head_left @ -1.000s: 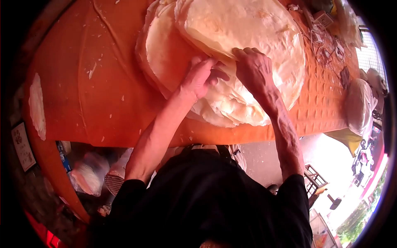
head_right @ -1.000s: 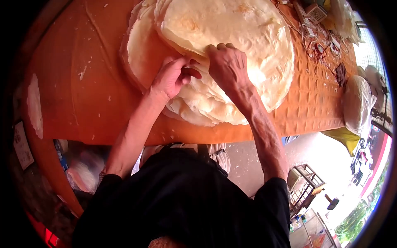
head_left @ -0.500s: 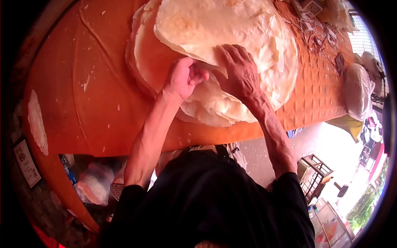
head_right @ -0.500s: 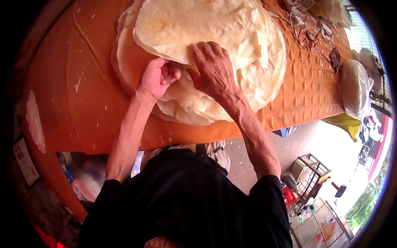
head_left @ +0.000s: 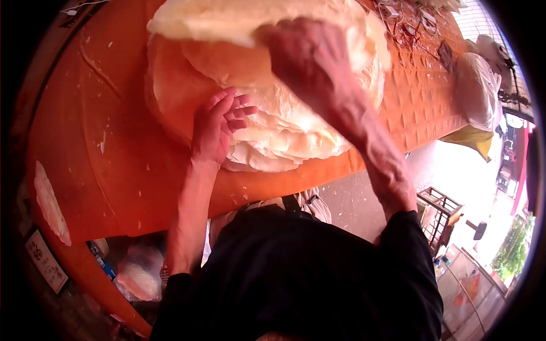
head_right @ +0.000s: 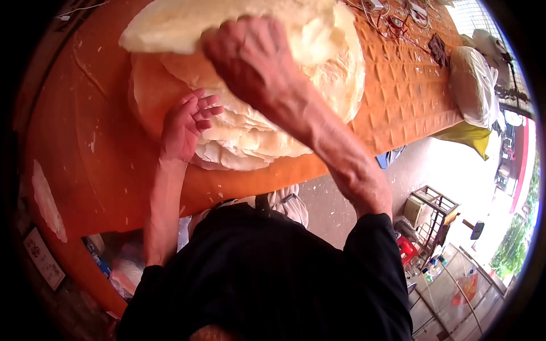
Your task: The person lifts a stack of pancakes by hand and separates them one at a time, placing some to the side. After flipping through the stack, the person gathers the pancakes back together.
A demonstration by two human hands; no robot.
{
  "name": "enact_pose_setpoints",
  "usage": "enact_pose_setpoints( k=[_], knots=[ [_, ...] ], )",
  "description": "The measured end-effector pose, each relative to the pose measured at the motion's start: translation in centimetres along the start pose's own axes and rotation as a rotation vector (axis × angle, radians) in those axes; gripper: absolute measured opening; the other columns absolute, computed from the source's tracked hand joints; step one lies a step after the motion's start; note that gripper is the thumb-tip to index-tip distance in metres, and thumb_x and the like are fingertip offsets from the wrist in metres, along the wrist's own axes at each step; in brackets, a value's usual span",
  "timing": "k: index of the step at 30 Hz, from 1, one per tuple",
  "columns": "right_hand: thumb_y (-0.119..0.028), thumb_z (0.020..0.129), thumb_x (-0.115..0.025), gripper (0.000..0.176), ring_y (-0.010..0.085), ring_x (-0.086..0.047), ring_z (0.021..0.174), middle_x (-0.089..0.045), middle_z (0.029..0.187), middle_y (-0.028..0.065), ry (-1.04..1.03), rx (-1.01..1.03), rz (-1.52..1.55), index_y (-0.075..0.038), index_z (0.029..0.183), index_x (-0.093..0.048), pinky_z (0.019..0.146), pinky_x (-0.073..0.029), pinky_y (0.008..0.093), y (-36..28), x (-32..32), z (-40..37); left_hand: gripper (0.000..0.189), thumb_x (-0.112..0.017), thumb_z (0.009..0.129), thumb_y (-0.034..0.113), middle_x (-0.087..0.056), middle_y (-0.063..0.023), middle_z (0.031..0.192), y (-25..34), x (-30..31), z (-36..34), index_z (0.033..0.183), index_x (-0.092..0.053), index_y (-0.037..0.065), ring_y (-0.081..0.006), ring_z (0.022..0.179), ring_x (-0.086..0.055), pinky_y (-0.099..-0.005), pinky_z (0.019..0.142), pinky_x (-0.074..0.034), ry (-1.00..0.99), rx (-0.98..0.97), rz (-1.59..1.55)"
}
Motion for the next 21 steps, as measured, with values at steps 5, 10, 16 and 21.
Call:
enact_pose_setpoints(
  k=[5,10,16,21],
  knots=[
    [-0.004,0.068,-0.059,0.012,0.0316,-0.062,0.065,-0.061,0.067,0.012,-0.199,-0.058,0.138,-0.006,0.079,-0.062,0.056,-0.047,0.0428,-3.8,-2.9,-4.2,0.009,-0.06,0.092,0.012,-0.061,-0.0045,0.087,-1.3,-0.1,-1.0,0.093,-0.055,0.005,-0.016,0.077,-0.064,-0.0324,0.069,-0.057,0.076,-0.096,-0.201],
    [-0.011,0.071,-0.064,0.011,0.0295,-0.058,0.057,-0.055,0.058,0.0095,-0.184,-0.072,0.208,-0.005,0.065,-0.057,0.054,-0.045,0.0395,-3.6,0.7,-1.5,0.009,-0.062,0.093,0.018,-0.059,0.0019,0.075,-2.9,1.4,0.0,0.089,-0.059,0.011,-0.0078,0.07,-0.056,-0.0273,0.061,-0.046,0.148,-0.031,-0.191],
    [-0.014,0.079,-0.065,0.015,0.0215,-0.061,0.056,-0.062,0.061,0.0107,0.069,-0.069,-0.007,0.0,0.073,-0.065,0.054,-0.048,0.0344,1.5,8.5,3.7,0.01,-0.062,0.09,0.016,-0.065,-0.0022,0.085,-1.8,1.5,-2.0,0.096,-0.062,0.008,-0.0082,0.062,-0.056,-0.0209,0.044,-0.036,0.162,-0.026,-0.035],
    [-0.015,0.08,-0.067,0.018,0.0187,-0.061,0.054,-0.064,0.061,0.0106,0.216,-0.103,0.021,0.001,0.073,-0.067,0.055,-0.049,0.0339,4.7,15.6,8.3,0.01,-0.056,0.092,0.012,-0.064,-0.0021,0.08,-1.8,2.2,-2.6,0.093,-0.061,0.003,-0.0097,0.064,-0.06,-0.0234,0.042,-0.036,0.196,-0.045,0.014]
  ],
)
Point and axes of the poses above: each hand's wrist, its own z-axis towards the middle knuckle, its own x-axis out of the back of the hand, y = z × x, the point moved 5 cm from there along z, towards the middle knuckle
